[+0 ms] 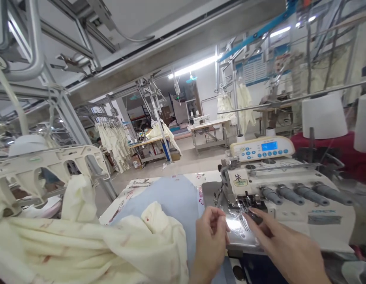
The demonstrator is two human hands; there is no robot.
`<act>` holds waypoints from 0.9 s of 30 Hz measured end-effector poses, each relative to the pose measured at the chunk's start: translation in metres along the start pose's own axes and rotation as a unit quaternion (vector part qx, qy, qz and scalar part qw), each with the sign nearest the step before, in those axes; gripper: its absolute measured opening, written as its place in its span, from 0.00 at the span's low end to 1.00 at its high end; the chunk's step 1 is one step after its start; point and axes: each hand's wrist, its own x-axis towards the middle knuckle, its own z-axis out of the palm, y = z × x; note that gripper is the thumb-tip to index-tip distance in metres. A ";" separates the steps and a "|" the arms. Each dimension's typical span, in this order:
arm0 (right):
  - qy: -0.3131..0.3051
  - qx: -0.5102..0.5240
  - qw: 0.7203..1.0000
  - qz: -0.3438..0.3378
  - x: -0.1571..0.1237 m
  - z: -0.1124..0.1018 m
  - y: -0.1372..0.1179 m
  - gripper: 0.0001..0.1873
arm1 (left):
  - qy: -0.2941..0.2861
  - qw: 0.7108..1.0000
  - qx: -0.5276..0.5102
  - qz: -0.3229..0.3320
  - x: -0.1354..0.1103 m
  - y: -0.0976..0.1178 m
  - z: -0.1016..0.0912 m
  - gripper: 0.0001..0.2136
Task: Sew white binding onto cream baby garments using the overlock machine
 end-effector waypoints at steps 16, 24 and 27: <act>-0.058 -0.013 0.998 -0.001 0.003 -0.009 -0.026 0.25 | 0.024 0.932 0.334 0.140 -0.006 -0.016 -0.023 0.12; -0.153 0.024 0.987 -0.045 0.014 0.030 -0.076 0.15 | 0.108 0.981 -0.154 -0.038 -0.023 -0.067 -0.023 0.24; -0.183 0.020 0.982 -0.047 0.018 0.043 -0.078 0.17 | 0.152 0.967 -0.203 -0.038 -0.022 -0.074 -0.016 0.28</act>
